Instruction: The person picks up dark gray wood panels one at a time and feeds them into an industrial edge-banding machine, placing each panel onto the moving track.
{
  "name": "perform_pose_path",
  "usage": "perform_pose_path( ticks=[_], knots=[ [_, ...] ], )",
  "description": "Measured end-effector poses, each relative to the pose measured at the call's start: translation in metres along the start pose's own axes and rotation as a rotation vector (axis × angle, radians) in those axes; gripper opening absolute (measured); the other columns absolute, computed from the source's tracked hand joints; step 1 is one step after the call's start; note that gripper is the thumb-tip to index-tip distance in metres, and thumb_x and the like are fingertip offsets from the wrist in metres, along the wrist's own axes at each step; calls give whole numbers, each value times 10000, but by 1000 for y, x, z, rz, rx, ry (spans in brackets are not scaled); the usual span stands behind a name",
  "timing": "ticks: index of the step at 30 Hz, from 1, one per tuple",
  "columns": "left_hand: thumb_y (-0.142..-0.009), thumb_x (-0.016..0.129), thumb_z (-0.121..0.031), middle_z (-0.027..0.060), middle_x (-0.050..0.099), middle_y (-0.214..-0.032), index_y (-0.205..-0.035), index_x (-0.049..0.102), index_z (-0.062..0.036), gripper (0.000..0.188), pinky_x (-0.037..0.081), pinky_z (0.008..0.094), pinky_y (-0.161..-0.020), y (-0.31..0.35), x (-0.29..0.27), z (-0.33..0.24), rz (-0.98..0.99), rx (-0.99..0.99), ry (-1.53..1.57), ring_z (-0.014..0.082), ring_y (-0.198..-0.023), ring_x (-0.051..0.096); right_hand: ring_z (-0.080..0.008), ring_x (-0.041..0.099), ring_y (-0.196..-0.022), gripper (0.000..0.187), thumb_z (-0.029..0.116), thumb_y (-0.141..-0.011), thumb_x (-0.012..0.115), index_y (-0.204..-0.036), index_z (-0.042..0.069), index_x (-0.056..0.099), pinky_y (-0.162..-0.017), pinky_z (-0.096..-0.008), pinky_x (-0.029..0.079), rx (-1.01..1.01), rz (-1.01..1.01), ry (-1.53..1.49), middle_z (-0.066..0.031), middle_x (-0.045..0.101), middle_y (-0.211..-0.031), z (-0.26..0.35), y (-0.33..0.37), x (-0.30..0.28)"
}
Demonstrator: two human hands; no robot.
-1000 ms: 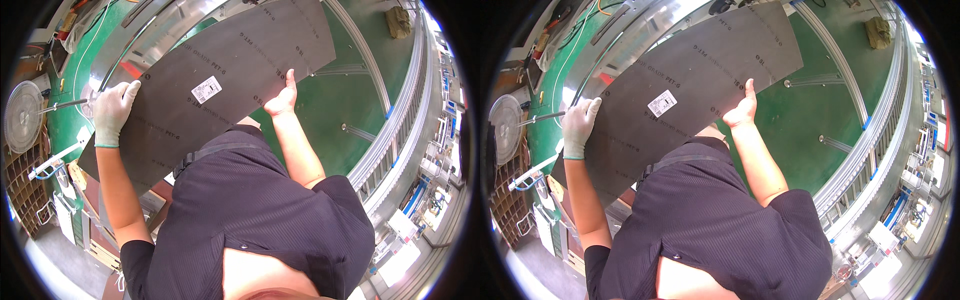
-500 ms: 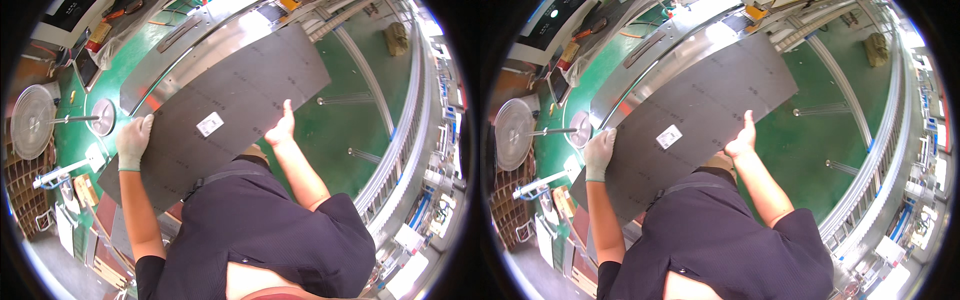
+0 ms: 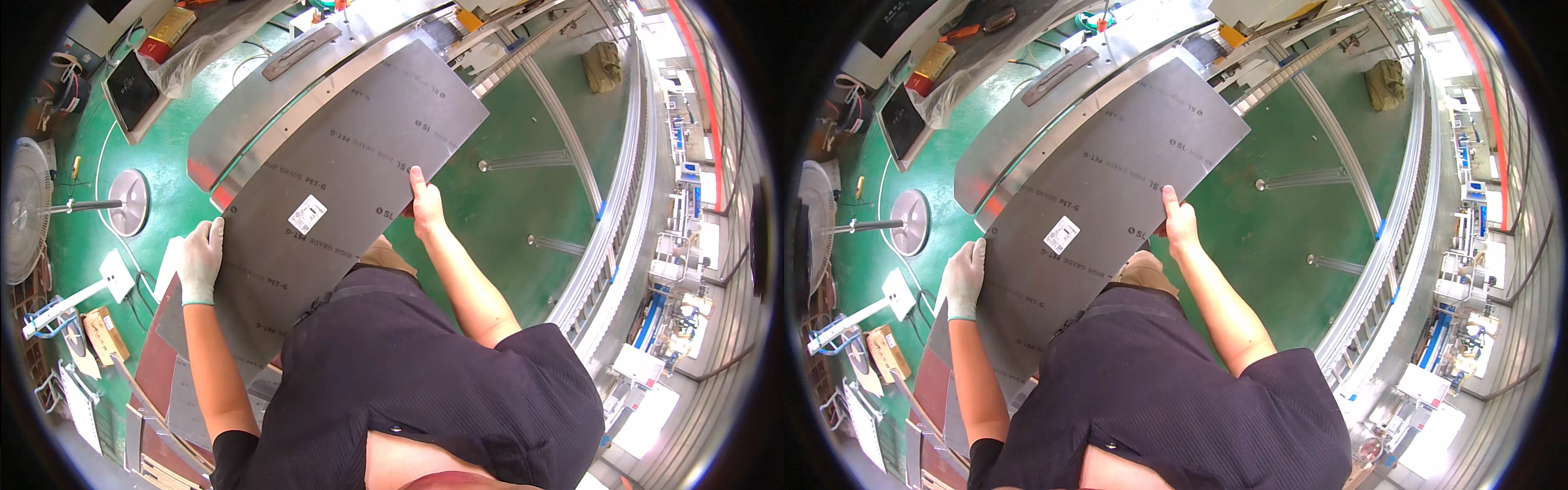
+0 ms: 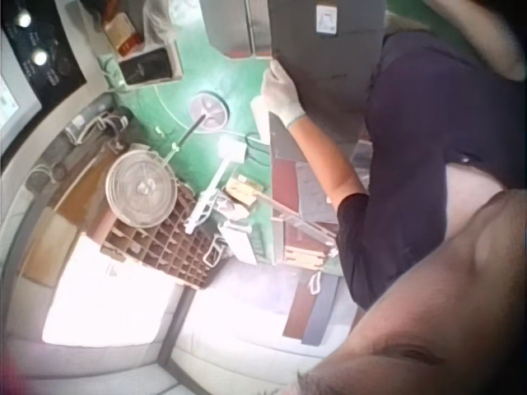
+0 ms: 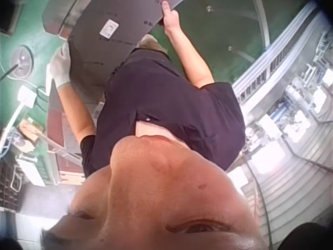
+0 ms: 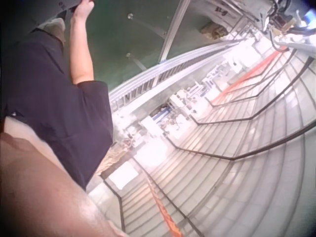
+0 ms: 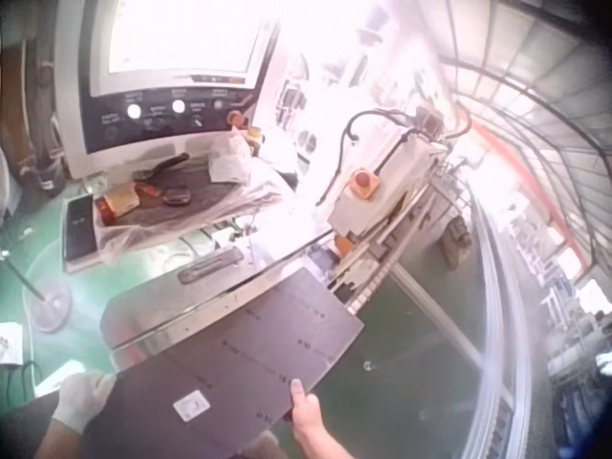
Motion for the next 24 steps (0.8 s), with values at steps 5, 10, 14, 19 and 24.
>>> perform_pose_path(
  ticks=[5,10,14,19,24],
  knots=[
    [-997,614,-327,191,704,-1166,-1228,663,-7,398,497,434,-951,14,1,53,-115,154,72,372,-1096,654,-150,627,-585,600,612,-894,714,-926,17,649,-491,-280,475,-23,-66,198,-75,673,-784,-6,-10,28],
    [-986,641,-337,218,663,-1232,-1302,615,12,472,459,457,-1010,47,0,112,-304,164,9,394,-1174,604,-319,569,-1229,920,524,-812,821,-1398,-74,438,-984,-451,516,-523,-361,589,-252,533,-1352,16,-30,30],
    [-1002,631,-403,221,599,-1320,-1357,557,17,555,394,492,-1068,100,-17,172,-527,13,-324,409,-1270,517,-415,227,-1524,1030,487,-835,789,-1598,42,262,-1221,-503,241,-893,-432,814,-271,306,-1606,36,-36,46],
    [-1061,502,-479,149,521,-1491,-1500,457,-2,649,351,417,-1163,162,8,180,-365,-663,1266,288,-1367,487,-417,213,-1534,664,383,-932,626,-1530,140,469,-1221,-625,120,-942,-336,1144,-181,330,-1630,39,-64,58],
    [-1065,471,-511,128,518,-1505,-1512,449,-11,671,432,416,-1112,158,31,141,-269,-848,1558,288,-1335,527,-416,278,-1494,645,327,-894,639,-1495,132,513,-1212,-632,140,-1008,-311,1020,-183,392,-1581,55,-85,48]
  ],
)
Point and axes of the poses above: each hand's wrist, its own y-axis away from the middle knuckle, its own x-axis out of the palm, z = x × y, the point moved 2 cm from there along -y, towards the middle knuckle
